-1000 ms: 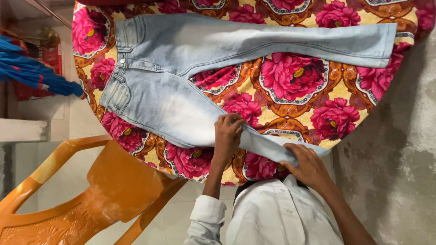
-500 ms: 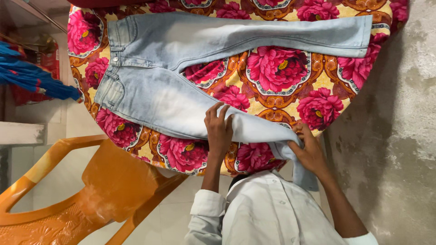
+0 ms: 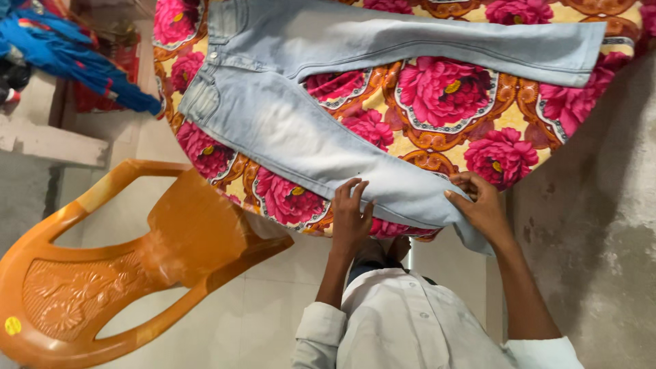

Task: The person folds a pair of light blue jeans on a floral-patterned table. They smooth the fabric, align the legs, and fold the garment into a compact rectangle. The folded jeans remain on the table next to an open red suitcase.

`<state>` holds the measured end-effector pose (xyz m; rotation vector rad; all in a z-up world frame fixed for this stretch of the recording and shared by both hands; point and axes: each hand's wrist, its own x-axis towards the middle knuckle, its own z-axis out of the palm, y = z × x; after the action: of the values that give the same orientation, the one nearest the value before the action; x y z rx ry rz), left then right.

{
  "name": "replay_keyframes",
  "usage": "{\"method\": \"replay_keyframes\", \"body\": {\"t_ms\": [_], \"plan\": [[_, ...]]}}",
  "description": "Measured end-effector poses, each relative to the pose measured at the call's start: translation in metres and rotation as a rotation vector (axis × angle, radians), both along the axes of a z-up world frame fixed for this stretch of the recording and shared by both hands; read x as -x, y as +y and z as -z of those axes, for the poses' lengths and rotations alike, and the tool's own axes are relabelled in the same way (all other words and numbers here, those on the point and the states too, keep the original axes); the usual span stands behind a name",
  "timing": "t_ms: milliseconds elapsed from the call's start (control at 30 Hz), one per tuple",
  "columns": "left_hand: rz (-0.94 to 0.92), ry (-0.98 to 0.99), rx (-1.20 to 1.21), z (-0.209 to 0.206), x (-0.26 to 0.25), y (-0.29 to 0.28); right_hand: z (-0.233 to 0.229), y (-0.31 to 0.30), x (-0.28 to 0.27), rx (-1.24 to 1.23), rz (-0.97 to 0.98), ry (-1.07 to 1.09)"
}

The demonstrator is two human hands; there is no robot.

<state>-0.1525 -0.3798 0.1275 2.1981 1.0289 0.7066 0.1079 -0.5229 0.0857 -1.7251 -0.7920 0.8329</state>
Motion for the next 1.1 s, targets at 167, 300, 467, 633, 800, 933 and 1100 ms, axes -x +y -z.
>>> {"method": "replay_keyframes", "body": {"t_ms": [167,300,467,633,800,933,1100], "plan": [[-0.056,0.011,-0.003,0.005,0.020,-0.004,-0.004,-0.008,0.005,0.035,0.038,-0.126],[-0.064,-0.009,0.011,0.006,0.028,0.007,0.000,-0.009,0.006,0.002,0.020,-0.015],[-0.069,-0.041,0.025,0.009,0.043,0.028,-0.005,-0.004,0.012,0.100,0.081,-0.139],[-0.079,-0.045,-0.004,0.024,0.072,0.080,-0.028,0.018,0.033,0.312,0.033,-0.733],[-0.083,0.099,-0.123,0.056,0.122,0.203,-0.037,0.079,0.102,0.443,0.031,-1.079],[-0.093,0.210,-0.259,0.086,0.151,0.345,-0.007,0.186,0.177,0.283,-0.048,-0.936],[0.070,0.256,-0.221,0.143,0.166,0.464,0.031,0.300,0.241,0.197,-0.125,-0.830]]}}
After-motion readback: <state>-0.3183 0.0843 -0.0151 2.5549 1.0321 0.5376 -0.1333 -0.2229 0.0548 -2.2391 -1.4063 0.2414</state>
